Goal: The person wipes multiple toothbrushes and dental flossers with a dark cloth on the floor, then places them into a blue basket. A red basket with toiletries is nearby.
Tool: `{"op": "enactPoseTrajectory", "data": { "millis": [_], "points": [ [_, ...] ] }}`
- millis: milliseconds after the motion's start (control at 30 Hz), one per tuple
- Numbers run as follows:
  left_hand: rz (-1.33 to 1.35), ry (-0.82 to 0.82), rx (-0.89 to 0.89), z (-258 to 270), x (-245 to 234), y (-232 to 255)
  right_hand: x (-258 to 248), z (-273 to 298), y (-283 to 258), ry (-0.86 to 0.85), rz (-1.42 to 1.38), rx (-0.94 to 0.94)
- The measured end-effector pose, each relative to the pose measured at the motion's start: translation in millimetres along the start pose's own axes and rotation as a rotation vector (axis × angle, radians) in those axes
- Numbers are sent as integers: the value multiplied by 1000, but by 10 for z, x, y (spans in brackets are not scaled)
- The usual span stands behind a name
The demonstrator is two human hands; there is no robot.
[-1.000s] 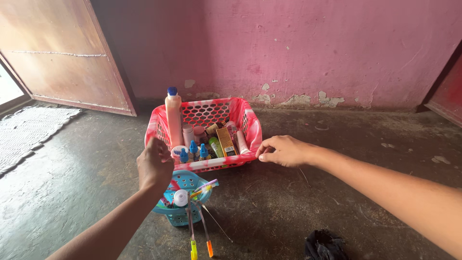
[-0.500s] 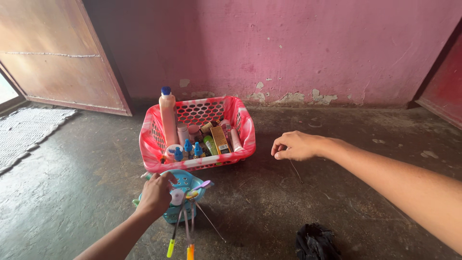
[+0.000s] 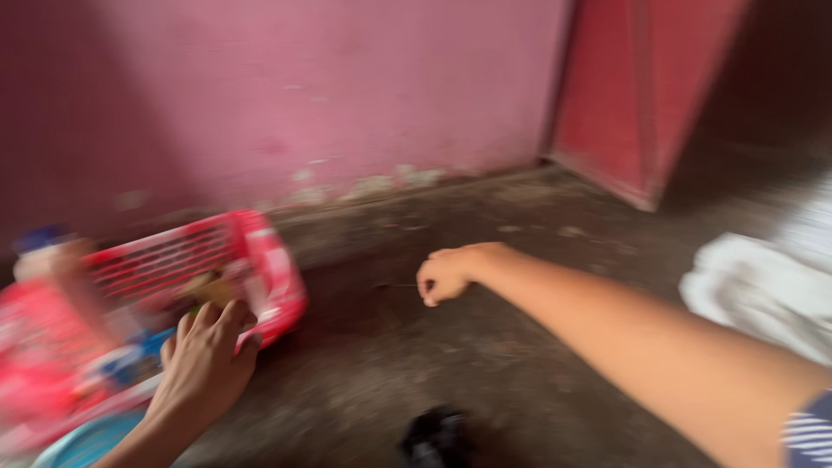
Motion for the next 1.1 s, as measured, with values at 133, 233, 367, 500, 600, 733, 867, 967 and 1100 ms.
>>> {"op": "enactPoseTrajectory", "data": {
  "millis": [133, 233, 367, 500, 600, 733, 867, 967, 1100],
  "points": [
    [-14, -241, 93, -194, 570, 859, 58, 455, 524, 18, 28, 293],
    [-52, -478, 81, -301, 991, 1485, 157, 793, 864, -24, 126, 434],
    [-48, -773, 109, -351, 1428, 2230, 406, 1044, 1288, -54, 214, 458],
    [-88, -831, 149, -344, 1609, 2747, 622, 1141, 1585, -130, 198, 512],
    [-99, -846, 184, -357, 1769, 2920, 749, 1073, 1599, -173, 191, 486],
    [-195, -869, 231, -376, 2208, 2883, 840, 833, 1465, -147, 102, 440],
    [-359, -753, 382, -385, 2850, 2671, 891, 585, 1419, -49, -23, 490],
    [-479, -590, 465, -438, 3097, 2657, 985, 502, 1450, 21, -191, 555],
    [-501, -814, 338, -573, 2940, 2681, 1241, 413, 1587, 79, -384, 605]
  ]
}}
Point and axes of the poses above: each hand's wrist, its own z-axis away from the middle knuckle, its own x-axis out of the palm, y = z × x, the point moved 6 cm from there along -z, towards the middle knuckle, and after that the axes turned 8 degrees about -z, right-handed, at the moved point
